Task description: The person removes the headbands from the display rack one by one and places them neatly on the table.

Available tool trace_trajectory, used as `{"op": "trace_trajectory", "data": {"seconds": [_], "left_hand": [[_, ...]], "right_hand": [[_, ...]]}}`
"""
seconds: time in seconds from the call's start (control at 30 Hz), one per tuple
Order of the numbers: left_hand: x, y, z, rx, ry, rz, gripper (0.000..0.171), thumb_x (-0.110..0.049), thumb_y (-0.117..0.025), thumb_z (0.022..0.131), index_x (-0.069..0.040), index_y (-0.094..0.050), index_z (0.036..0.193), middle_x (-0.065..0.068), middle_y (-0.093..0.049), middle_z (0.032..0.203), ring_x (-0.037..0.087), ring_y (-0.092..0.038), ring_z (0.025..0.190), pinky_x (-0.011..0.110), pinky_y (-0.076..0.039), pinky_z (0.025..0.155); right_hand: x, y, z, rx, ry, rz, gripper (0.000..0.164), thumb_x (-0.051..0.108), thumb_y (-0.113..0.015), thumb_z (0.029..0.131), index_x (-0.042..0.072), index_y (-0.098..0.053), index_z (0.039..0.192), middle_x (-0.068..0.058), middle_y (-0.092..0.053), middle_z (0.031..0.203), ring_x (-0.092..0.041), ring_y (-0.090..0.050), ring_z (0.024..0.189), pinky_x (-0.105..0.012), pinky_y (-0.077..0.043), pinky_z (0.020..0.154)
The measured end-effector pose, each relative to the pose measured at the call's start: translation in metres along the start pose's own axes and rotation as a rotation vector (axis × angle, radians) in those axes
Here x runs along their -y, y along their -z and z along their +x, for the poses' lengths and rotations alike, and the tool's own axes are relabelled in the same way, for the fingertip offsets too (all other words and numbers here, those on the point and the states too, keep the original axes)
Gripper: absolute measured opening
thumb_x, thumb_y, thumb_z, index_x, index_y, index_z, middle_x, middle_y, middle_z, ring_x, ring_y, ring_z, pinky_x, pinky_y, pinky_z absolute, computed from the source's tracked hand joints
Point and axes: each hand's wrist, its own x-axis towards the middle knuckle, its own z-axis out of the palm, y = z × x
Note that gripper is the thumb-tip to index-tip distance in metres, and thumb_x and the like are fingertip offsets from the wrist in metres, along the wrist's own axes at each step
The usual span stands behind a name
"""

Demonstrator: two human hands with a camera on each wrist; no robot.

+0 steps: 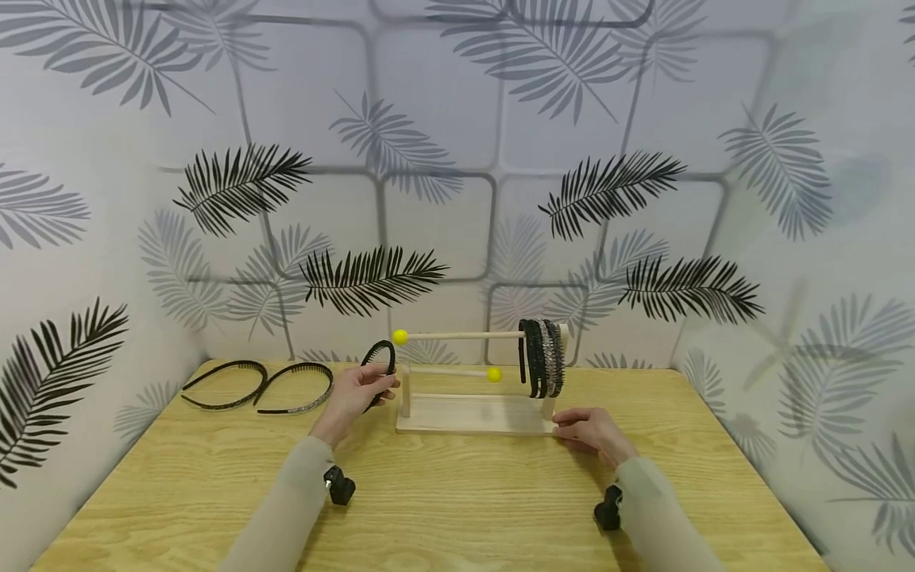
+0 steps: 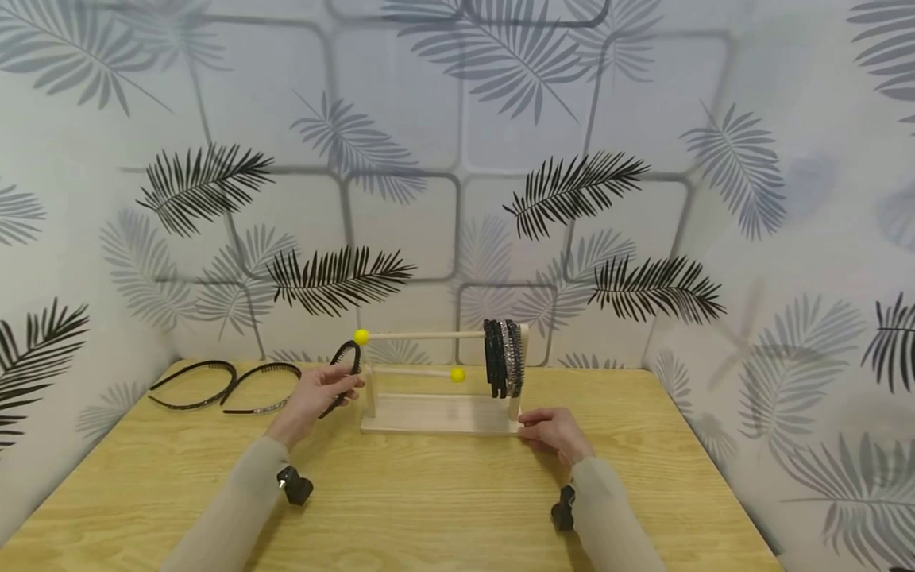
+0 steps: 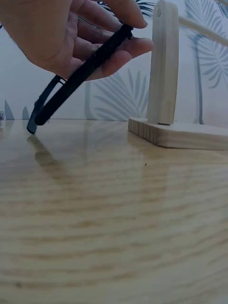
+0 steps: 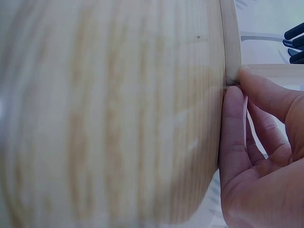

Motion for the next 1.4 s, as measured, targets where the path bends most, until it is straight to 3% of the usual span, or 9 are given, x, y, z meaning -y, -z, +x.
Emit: {"op": "trace_trajectory", "data": {"seconds": [0.23, 0.43, 0.6, 0.73, 1.0, 1.4], "left_hand": [[0.009, 0.001, 0.011, -0.023, 0.044, 0.049, 0.039, -0.019, -0.067, 0.095, -0.001, -0.063, 0.128, 0.013, -0.073, 0.109, 0.02, -0.071, 0.089, 0.045, -0.056, 0.086], [0.012, -0.002, 0.016, -0.032, 0.047, 0.11, 0.031, -0.01, -0.069, 0.091, 0.004, -0.068, 0.118, 0.018, -0.074, 0.103, 0.022, -0.072, 0.082, 0.04, -0.059, 0.079], [0.015, -0.002, 0.021, -0.038, 0.06, 0.181, 0.024, -0.008, -0.073, 0.088, 0.002, -0.073, 0.11, 0.013, -0.075, 0.094, 0.022, -0.071, 0.078, 0.036, -0.058, 0.072], [0.017, -0.002, 0.023, -0.023, 0.066, 0.248, 0.018, -0.01, -0.075, 0.086, -0.002, -0.076, 0.102, 0.008, -0.072, 0.087, 0.019, -0.062, 0.071, 0.031, -0.051, 0.066], [0.019, 0.001, 0.023, -0.007, 0.076, 0.346, 0.024, -0.013, -0.076, 0.086, -0.004, -0.075, 0.107, 0.015, -0.069, 0.113, 0.029, -0.063, 0.101, 0.043, -0.054, 0.086], [0.023, 0.005, 0.031, 0.042, 0.077, 0.437, 0.022, -0.014, -0.078, 0.084, -0.004, -0.076, 0.104, 0.014, -0.069, 0.113, 0.032, -0.062, 0.106, 0.05, -0.05, 0.095]], "right_hand": [[-0.001, -0.001, 0.001, -0.016, 0.001, 0.026, 0.031, 0.002, -0.069, 0.089, -0.004, -0.066, 0.119, -0.013, -0.07, 0.107, -0.009, -0.069, 0.078, -0.028, -0.059, 0.073], [-0.002, -0.002, 0.0, -0.009, -0.001, 0.019, 0.032, 0.002, -0.069, 0.089, -0.004, -0.065, 0.121, -0.013, -0.07, 0.109, -0.009, -0.069, 0.079, -0.029, -0.059, 0.074], [0.0, -0.002, -0.001, -0.009, 0.003, 0.013, 0.032, 0.002, -0.069, 0.089, -0.004, -0.065, 0.121, -0.011, -0.072, 0.104, -0.009, -0.069, 0.079, -0.029, -0.059, 0.074], [0.0, -0.002, -0.001, -0.004, -0.001, 0.01, 0.032, 0.002, -0.068, 0.09, -0.004, -0.065, 0.121, -0.011, -0.071, 0.104, -0.009, -0.068, 0.079, -0.028, -0.059, 0.074], [0.001, -0.004, -0.003, -0.016, -0.003, 0.018, 0.03, 0.002, -0.069, 0.089, -0.004, -0.067, 0.118, -0.012, -0.07, 0.107, -0.008, -0.068, 0.079, -0.027, -0.059, 0.073], [-0.001, -0.002, -0.002, -0.014, -0.003, 0.031, 0.031, 0.002, -0.07, 0.089, -0.005, -0.066, 0.119, -0.012, -0.07, 0.105, -0.008, -0.069, 0.08, -0.028, -0.059, 0.073]]}}
